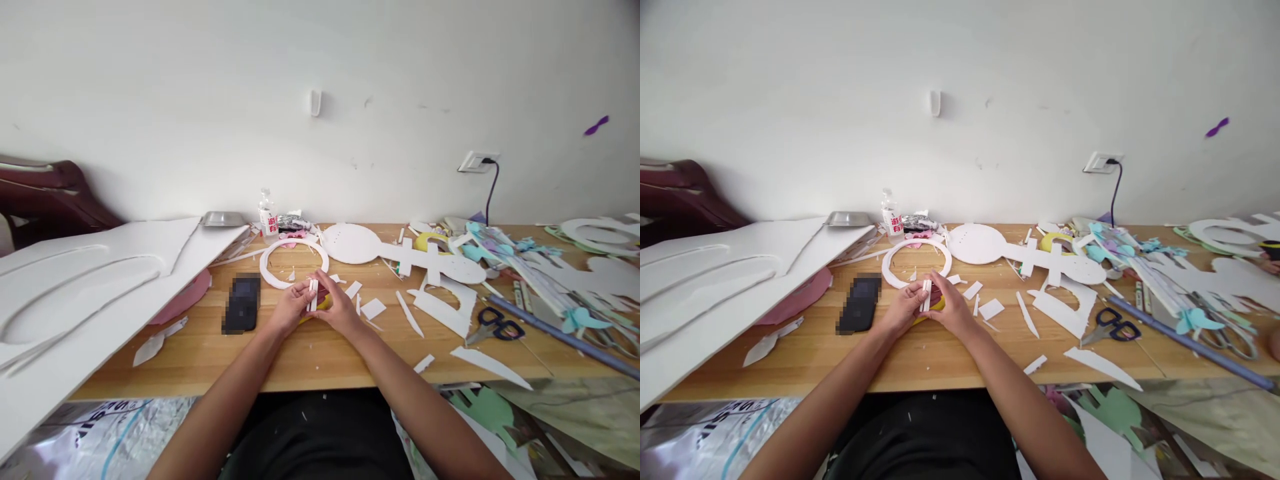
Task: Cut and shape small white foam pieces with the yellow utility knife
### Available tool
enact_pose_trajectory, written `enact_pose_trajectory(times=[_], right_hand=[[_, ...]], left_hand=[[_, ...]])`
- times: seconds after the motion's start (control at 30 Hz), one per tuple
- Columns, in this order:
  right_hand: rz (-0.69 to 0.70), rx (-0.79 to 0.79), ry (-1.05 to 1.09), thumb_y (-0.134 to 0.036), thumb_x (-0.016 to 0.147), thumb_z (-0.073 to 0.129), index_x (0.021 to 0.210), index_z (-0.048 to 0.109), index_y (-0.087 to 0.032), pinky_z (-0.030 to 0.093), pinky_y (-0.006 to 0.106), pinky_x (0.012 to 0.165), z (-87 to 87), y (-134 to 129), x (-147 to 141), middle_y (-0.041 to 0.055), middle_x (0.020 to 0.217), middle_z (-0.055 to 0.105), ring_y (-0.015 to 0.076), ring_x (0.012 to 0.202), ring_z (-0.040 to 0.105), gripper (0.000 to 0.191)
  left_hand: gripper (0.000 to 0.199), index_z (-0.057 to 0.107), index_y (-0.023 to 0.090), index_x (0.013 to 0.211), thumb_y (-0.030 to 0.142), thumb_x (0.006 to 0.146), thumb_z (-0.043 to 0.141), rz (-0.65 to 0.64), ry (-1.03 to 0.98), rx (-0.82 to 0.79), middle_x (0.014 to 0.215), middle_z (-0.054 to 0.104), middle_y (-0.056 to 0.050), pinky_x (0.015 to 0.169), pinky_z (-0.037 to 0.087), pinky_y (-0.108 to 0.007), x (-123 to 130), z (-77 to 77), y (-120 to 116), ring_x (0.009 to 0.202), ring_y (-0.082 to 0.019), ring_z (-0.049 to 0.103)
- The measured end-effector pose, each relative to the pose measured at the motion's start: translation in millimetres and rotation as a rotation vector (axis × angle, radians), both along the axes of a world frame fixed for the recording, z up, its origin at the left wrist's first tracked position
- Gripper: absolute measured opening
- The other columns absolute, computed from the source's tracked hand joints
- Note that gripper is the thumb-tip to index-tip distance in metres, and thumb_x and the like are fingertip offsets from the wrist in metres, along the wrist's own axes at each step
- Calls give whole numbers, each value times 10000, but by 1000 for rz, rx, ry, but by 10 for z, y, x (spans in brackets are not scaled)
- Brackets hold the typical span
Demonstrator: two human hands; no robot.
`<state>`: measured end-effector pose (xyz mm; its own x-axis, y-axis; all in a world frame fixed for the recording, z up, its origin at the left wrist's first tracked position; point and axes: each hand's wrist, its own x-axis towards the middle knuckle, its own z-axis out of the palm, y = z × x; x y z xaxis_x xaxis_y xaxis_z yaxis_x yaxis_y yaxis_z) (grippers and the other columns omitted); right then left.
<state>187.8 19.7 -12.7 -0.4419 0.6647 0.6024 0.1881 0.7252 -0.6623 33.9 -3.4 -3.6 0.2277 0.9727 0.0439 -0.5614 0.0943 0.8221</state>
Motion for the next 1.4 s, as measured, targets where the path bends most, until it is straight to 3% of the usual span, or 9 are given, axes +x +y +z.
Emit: enact_pose_trajectory(times=[0.2, 0.33, 0.53, 0.77, 0.93, 1.2, 1.4], right_hand=[[-11, 97, -60, -324, 726, 800, 1485, 280, -311, 399, 416, 1090, -13, 26, 20, 87, 1409, 510, 257, 1307, 472, 920], [2, 123, -89, -334, 666, 842, 1487, 283, -306, 394, 441, 1090, -32, 32, 14, 97, 1418, 500, 281, 1307, 469, 994], [-46, -11, -17, -292, 692, 815, 1498, 264, -311, 439, 417, 1056, -60, 0, -13, 89, 1403, 518, 269, 1277, 508, 977], [-21, -24, -23, -299, 695, 822, 1505, 243, -321, 382, 411, 1106, -67, 14, -25, 81, 1430, 492, 253, 1319, 465, 996], [28, -50, -56, -380, 628, 861, 1491, 289, -296, 388, 418, 1100, -68, 13, 3, 101, 1430, 494, 269, 1316, 469, 1039], [7, -65, -47, -336, 660, 837, 1451, 372, -295, 411, 406, 1083, -57, -6, -16, 78, 1395, 534, 257, 1280, 509, 918], [19, -96, -60, -328, 643, 844, 1449, 378, -304, 400, 421, 1087, -41, 4, -20, 74, 1392, 535, 263, 1282, 505, 932]], left_hand=[[397, 660, 132, 1064, 296, 729, 797, -67, -51, -16, 1015, 728, -112, 859, 525, -331, -2, 28, -15, 929, -224, 699], [367, 648, 151, 1020, 265, 712, 811, -67, -84, -15, 963, 730, -86, 841, 529, -334, -11, 38, -25, 897, -217, 703], [399, 650, 150, 1089, 298, 743, 785, -89, 8, -35, 967, 713, -94, 780, 518, -293, -60, 65, -1, 853, -191, 687], [282, 693, 114, 890, 269, 690, 817, 13, 95, -13, 741, 641, -8, 605, 441, -198, -128, -13, 73, 606, -78, 561], [331, 694, 107, 855, 288, 628, 853, -35, 105, -48, 746, 640, -16, 628, 454, -233, -163, 2, 51, 626, -100, 569], [389, 694, 109, 943, 268, 626, 854, -125, 139, -80, 796, 651, -36, 657, 455, -238, -237, 34, 46, 682, -113, 583], [386, 658, 119, 861, 217, 559, 878, -69, 198, -25, 713, 604, 9, 579, 399, -201, -234, 39, 58, 609, -84, 525]])
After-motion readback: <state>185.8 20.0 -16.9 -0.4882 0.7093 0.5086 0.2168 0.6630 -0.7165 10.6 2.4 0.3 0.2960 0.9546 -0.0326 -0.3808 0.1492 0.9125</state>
